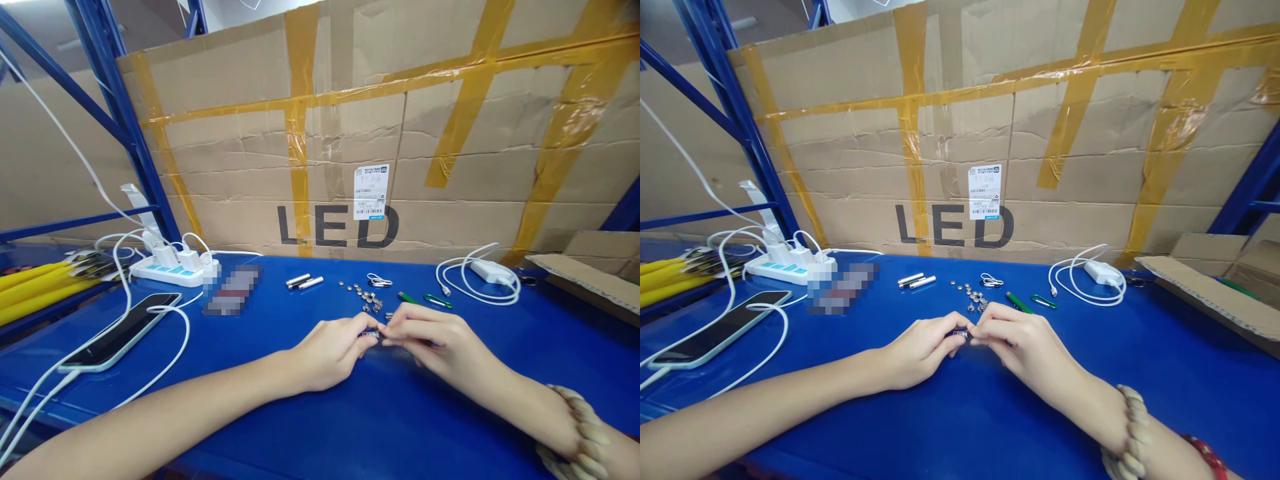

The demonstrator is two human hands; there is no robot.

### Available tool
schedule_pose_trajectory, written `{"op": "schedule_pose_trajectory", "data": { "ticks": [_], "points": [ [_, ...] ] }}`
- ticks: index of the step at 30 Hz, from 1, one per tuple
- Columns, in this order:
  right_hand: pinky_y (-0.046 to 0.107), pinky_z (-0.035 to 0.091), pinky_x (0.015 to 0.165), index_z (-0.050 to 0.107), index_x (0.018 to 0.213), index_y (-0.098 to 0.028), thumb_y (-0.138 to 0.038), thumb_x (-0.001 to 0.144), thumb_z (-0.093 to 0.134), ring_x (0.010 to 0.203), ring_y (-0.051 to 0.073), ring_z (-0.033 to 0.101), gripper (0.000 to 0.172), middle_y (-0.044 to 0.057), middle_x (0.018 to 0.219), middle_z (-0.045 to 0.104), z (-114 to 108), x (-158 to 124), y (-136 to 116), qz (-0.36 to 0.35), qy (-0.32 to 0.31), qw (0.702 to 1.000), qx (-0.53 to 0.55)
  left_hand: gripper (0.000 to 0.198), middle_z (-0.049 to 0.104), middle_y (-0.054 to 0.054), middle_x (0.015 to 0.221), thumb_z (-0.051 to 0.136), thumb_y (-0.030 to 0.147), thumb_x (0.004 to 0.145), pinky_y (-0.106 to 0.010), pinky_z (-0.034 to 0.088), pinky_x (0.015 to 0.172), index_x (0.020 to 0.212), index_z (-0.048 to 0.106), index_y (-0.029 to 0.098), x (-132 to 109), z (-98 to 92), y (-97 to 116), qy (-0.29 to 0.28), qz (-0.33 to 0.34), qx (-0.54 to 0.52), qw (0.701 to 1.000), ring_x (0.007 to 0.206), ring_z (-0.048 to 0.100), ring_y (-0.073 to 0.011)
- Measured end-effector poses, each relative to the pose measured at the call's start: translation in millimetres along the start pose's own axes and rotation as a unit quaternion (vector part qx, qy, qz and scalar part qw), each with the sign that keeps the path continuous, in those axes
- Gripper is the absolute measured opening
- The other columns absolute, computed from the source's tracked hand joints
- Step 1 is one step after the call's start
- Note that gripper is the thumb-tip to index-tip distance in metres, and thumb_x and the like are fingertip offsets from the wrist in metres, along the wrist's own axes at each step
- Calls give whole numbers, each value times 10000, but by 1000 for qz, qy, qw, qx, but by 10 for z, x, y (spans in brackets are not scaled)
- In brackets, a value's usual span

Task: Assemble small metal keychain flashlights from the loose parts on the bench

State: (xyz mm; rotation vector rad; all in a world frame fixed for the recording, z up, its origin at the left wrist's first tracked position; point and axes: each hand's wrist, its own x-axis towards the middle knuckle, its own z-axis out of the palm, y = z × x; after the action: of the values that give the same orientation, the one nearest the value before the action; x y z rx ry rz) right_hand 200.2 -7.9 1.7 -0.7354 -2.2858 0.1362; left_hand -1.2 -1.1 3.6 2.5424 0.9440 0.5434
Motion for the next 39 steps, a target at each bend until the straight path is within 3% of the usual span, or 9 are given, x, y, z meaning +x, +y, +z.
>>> {"op": "schedule_pose_trajectory", "data": {
  "ticks": [8,17,26,35,39],
  "points": [
    [202,456,599,649,804,-196,-224,886,474,677,115,588,195,36,771,617,-96,33,-1,-11,-47,999,11,222,616,-14,829,318,243,933,-218,426,671,1027,508,180,-3,7,34,34,13,29,999,716,574,-133],
    [186,453,590,627,860,-194,-150,884,460,696,106,611,174,34,806,642,-105,-5,-7,-55,-45,997,-23,174,587,7,761,325,238,926,-206,411,629,976,485,190,-11,-2,30,7,17,-10,1000,666,556,-122],
    [187,436,577,619,767,-180,-219,892,479,638,96,588,192,23,732,622,12,-10,34,-21,-28,999,36,134,540,20,723,292,239,928,-198,389,581,896,415,195,-29,38,7,-29,-1,-35,999,623,512,-109],
    [195,410,591,623,728,-194,-279,897,470,647,108,577,243,16,720,609,35,-27,42,22,-54,998,-10,130,557,11,743,317,234,929,-197,400,586,951,438,191,-33,66,-6,-29,-1,-37,999,631,524,-110],
    [179,372,534,618,721,-199,-243,887,481,602,95,561,220,2,699,606,16,-24,31,3,-53,998,-42,134,570,5,768,340,227,923,-202,407,611,976,456,186,-36,72,-8,-16,11,-42,999,661,542,-113]
  ]
}}
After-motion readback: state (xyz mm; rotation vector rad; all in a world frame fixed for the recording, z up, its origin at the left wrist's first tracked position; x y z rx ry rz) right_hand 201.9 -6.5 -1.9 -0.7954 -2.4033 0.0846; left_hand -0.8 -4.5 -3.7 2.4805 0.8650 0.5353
